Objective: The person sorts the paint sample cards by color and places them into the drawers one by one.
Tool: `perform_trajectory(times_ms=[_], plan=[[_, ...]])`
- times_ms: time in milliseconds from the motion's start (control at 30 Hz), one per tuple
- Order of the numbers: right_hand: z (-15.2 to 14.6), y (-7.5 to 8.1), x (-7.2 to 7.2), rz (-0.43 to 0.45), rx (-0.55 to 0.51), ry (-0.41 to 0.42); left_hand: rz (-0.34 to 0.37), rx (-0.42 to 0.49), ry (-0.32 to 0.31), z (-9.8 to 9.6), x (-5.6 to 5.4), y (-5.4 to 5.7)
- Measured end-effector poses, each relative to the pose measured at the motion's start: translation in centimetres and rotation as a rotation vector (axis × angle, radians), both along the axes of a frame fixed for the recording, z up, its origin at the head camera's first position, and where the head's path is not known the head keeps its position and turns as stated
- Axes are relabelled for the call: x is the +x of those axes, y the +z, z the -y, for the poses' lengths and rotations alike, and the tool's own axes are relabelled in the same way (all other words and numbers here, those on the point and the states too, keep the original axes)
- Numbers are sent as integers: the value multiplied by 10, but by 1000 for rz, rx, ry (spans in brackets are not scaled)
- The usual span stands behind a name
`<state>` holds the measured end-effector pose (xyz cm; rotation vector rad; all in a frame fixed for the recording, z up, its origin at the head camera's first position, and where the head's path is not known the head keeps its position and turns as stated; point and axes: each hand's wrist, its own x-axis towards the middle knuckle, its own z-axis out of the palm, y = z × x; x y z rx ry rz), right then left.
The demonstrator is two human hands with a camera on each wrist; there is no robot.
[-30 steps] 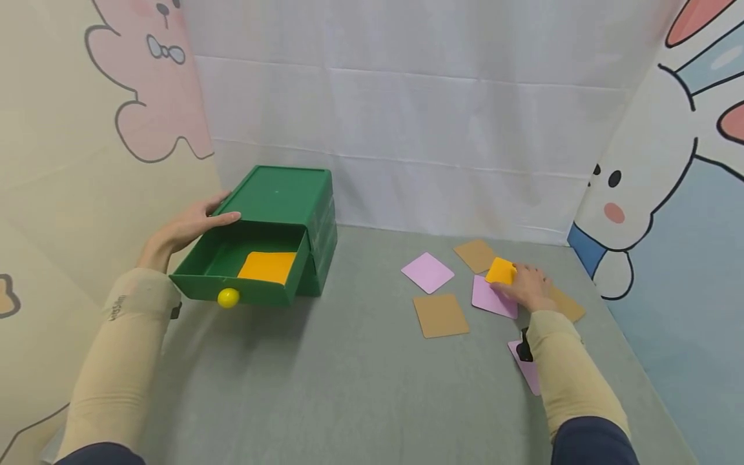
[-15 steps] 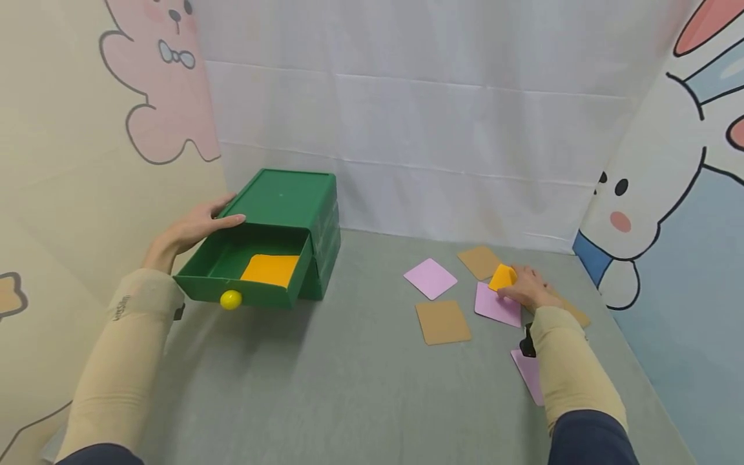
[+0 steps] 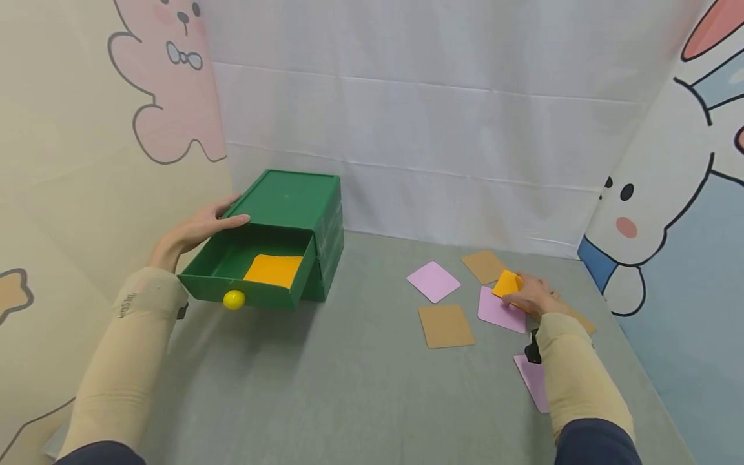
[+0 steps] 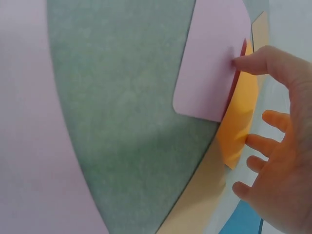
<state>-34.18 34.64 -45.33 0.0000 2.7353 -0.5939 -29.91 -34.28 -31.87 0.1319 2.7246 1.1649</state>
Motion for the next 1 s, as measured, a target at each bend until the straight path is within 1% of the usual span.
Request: perform_trajectory(times_ms=[233, 367, 533, 733, 833, 1000], plan=[[-9, -2, 1, -4, 12, 8, -4, 1, -3, 0, 2, 1], [-11, -4, 2, -41, 13, 5, -2, 1, -2, -1, 3, 2], [-10, -4, 3, -100, 31, -5, -2, -9, -8, -2, 1, 1], [-2, 1, 5, -173, 54, 20, 1, -10, -7, -3, 2, 2], [5, 6, 5, -210, 46, 31, -1, -5, -10, -2, 2, 0], [16, 16, 7, -286, 39, 71, -9, -7, -10, 0, 0, 0]])
